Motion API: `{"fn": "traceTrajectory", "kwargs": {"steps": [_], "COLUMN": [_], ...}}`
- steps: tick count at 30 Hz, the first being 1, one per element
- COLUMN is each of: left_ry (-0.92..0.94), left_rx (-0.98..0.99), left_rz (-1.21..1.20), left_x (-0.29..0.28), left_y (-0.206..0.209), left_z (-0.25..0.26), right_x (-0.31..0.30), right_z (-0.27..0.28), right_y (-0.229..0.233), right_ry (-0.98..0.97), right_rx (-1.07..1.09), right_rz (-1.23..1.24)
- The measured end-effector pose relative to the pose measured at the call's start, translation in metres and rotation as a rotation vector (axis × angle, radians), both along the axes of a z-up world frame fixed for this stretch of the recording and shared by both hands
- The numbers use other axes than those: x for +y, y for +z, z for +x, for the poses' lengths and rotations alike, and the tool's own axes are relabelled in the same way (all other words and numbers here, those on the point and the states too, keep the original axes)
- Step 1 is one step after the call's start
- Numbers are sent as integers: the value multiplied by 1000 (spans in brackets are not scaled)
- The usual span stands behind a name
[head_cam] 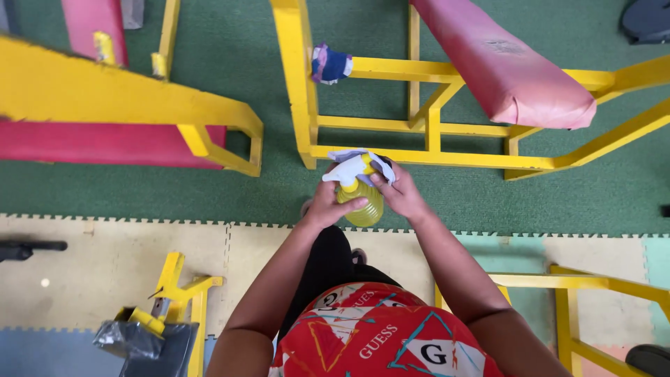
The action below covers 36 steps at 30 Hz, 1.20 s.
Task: Cleaning gym equipment using a spray bottle and a cloth.
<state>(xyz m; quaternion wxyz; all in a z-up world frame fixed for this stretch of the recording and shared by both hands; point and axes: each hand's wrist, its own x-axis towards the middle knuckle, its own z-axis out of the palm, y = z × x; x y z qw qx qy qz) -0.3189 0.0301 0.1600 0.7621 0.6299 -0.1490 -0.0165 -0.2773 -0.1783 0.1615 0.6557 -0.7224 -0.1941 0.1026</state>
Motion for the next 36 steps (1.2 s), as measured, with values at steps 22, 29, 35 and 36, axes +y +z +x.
{"fn": "traceTrajectory", "kwargs": {"steps": [22,29,35,36], "left_ry": [112,-21,-308,-295], "left_rx": [-119,-100,-206,-338], "left_rz": [231,365,396,437], "left_x": [121,103,38,21], "left_y": [21,32,30,32], "left_z": [-84,-55,-26,-19], "right_x": [182,148,91,79], "right_z": [-123,-136,-135,-130], "right_y": [57,28,30,32], "right_ry": [-796,-771,-887,-939], "right_rx": [-196,304,173,47], "right_rz": [-76,372,95,-1]}}
